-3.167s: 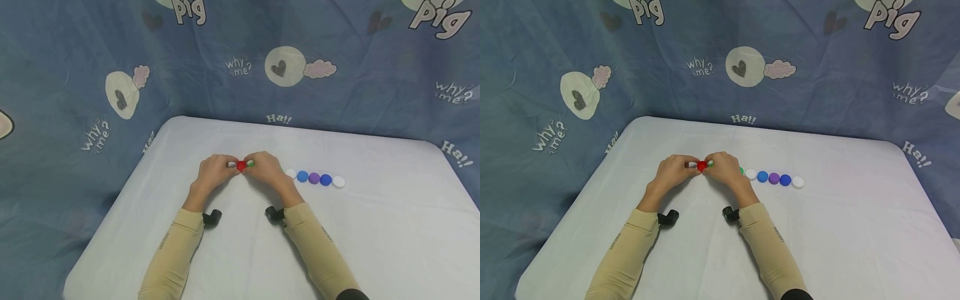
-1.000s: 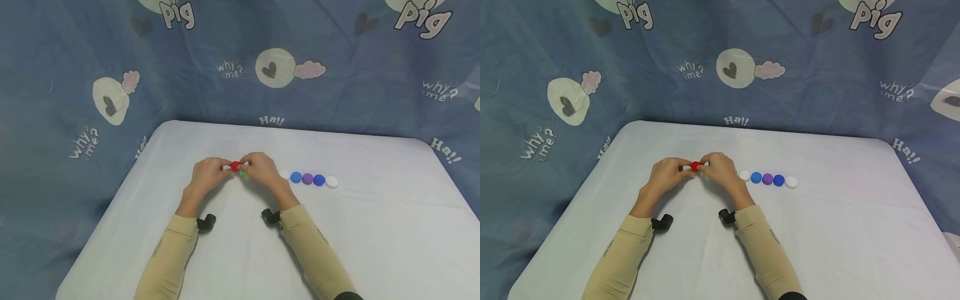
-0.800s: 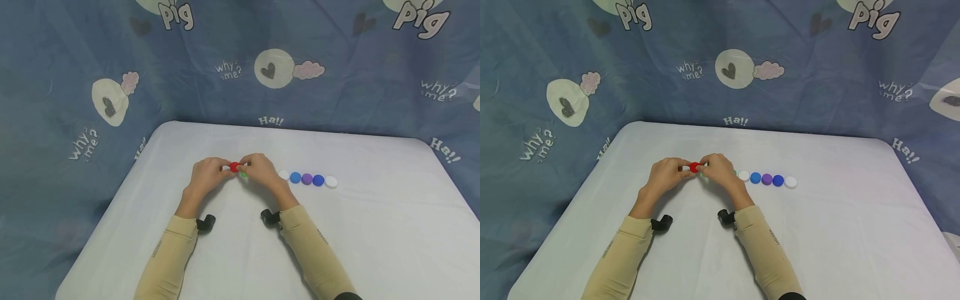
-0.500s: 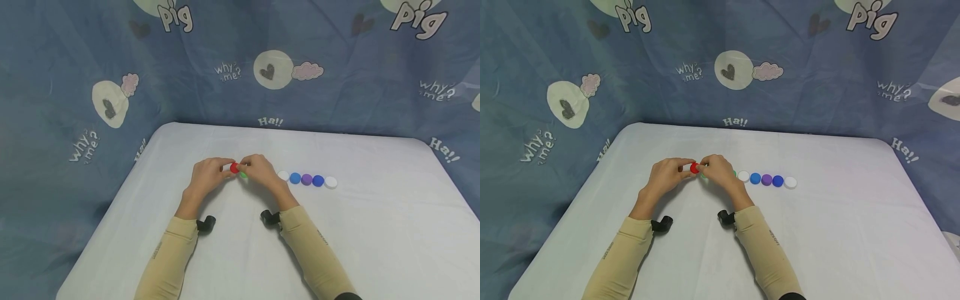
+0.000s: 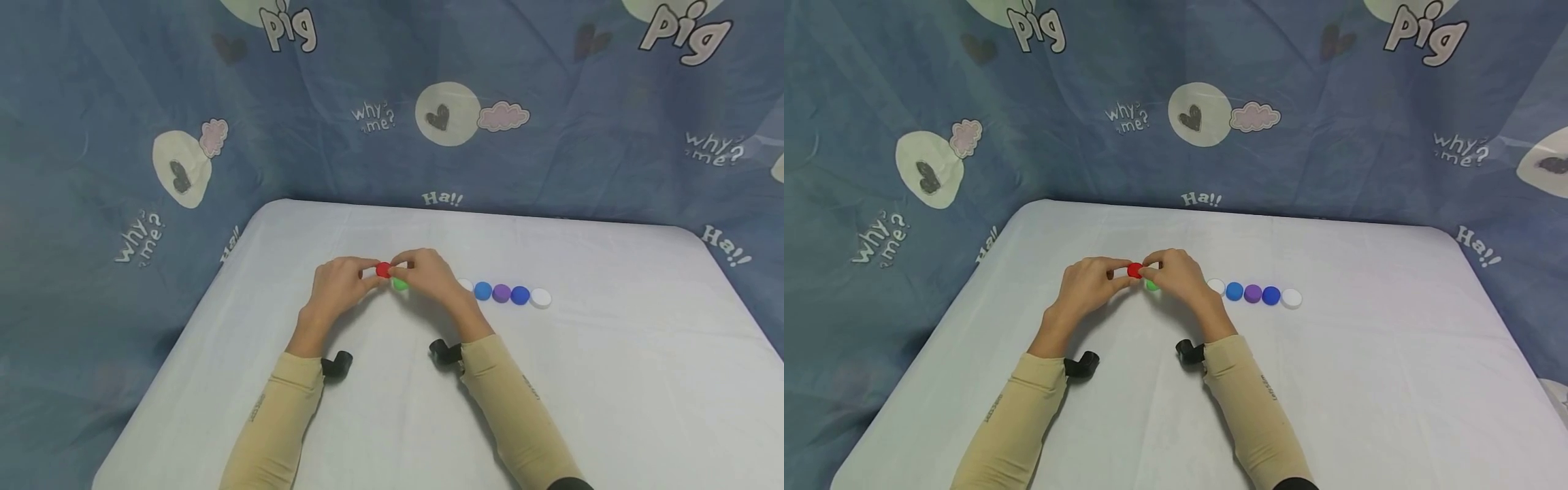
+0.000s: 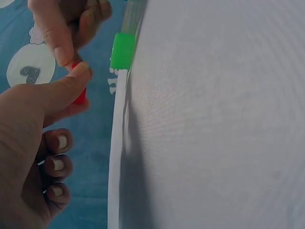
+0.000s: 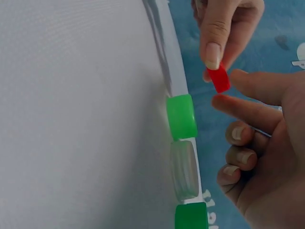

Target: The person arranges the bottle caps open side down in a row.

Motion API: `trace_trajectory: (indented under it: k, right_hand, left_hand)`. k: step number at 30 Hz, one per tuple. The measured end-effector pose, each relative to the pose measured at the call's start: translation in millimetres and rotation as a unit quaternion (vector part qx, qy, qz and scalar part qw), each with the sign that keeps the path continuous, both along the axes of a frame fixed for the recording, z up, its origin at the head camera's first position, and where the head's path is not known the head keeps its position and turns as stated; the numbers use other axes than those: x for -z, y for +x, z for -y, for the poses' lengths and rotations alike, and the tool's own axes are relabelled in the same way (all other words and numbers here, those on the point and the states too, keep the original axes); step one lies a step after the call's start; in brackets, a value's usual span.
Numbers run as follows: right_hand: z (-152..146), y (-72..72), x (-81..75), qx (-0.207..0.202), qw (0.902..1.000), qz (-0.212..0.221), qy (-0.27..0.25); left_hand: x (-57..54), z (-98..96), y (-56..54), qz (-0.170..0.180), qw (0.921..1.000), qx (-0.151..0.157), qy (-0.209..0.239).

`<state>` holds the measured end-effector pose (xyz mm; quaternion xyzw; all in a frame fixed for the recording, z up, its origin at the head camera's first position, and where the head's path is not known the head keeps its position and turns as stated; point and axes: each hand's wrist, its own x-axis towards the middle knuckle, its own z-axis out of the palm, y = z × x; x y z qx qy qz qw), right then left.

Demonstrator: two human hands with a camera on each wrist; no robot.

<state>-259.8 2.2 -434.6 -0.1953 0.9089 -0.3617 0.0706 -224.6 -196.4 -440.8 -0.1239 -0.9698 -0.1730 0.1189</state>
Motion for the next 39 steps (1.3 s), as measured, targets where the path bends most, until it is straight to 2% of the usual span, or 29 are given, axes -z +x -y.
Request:
trace_trajectory:
  k: [12,19,29,39]
  right_hand:
    - [3,-0.3,-0.9,-0.036,0.9976,-0.037,0.046]
    - [3,0.2,-0.2,-0.033,0.9973,-0.042,0.051]
    - [7,-0.9,3.8,-0.025,0.9956,-0.059,0.068]
    - [9,0.3,4.6,-0.019,0.9946,-0.063,0.080]
  left_hand:
    - [1.0,0.2,-0.5,0.008,0.9999,0.000,0.009]
    - [1.3,-0.6,-1.6,0.017,0.9998,-0.009,0.006]
    - [1.7,-1.1,-1.4,0.008,0.9997,-0.022,0.002]
    - [5.3,-1.0,-4.5,0.018,0.9996,-0.017,0.010]
